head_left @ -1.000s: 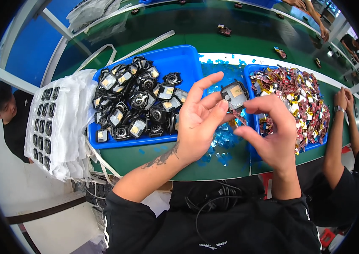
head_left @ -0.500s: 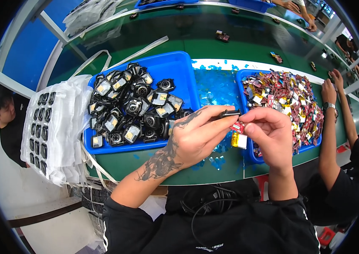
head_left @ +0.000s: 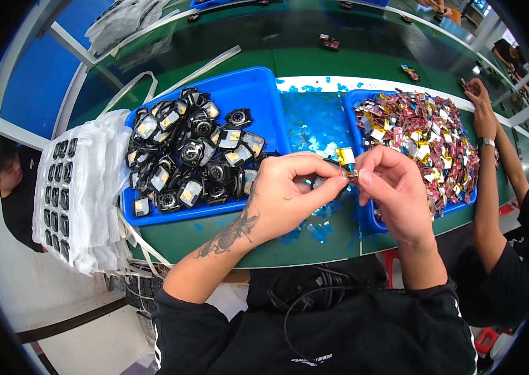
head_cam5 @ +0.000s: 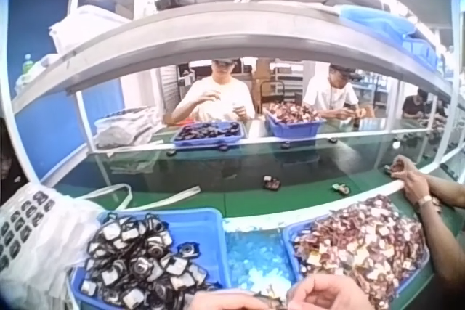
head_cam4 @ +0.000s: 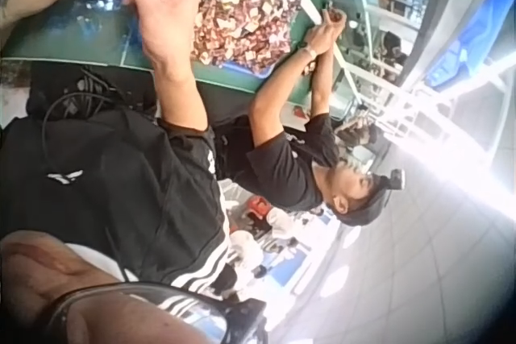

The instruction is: Assembling small electronics by placing small batteries into watch-style component bodies at a factory workbench.

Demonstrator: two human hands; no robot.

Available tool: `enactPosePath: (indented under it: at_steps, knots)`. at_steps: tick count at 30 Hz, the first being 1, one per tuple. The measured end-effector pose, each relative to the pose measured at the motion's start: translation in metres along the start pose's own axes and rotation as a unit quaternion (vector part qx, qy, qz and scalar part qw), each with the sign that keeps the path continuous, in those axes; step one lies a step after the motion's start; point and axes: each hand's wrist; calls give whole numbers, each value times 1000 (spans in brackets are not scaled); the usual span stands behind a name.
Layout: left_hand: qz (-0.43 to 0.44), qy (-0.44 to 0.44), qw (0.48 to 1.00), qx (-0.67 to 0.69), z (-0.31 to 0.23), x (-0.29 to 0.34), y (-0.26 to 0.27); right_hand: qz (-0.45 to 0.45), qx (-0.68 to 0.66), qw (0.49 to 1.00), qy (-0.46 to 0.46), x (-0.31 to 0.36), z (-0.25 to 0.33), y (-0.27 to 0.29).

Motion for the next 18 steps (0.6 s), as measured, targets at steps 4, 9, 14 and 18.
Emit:
enactPosePath:
  at_steps: [4, 9, 14, 18]
  knots:
    - [0, 27, 999, 27, 2, 1, -4, -88, 88, 982, 144, 5, -10, -14]
    - [-23, 18, 989, 144, 6, 3, -10, -134, 56, 974, 176, 3, -20, -22]
    - [-27, 10, 990, 141, 10, 3, -9, -152, 75, 969, 182, 0, -21, -19]
    - [-36, 5, 980, 195, 10, 4, -14, -180, 137, 948, 225, -2, -29, -18]
Point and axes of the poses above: each hand's wrist, its own x-axis away from the middle knuckle, its own y-axis out of the back of the hand, z = x × y, and after that the axes turned 11 degrees about -z, right-handed
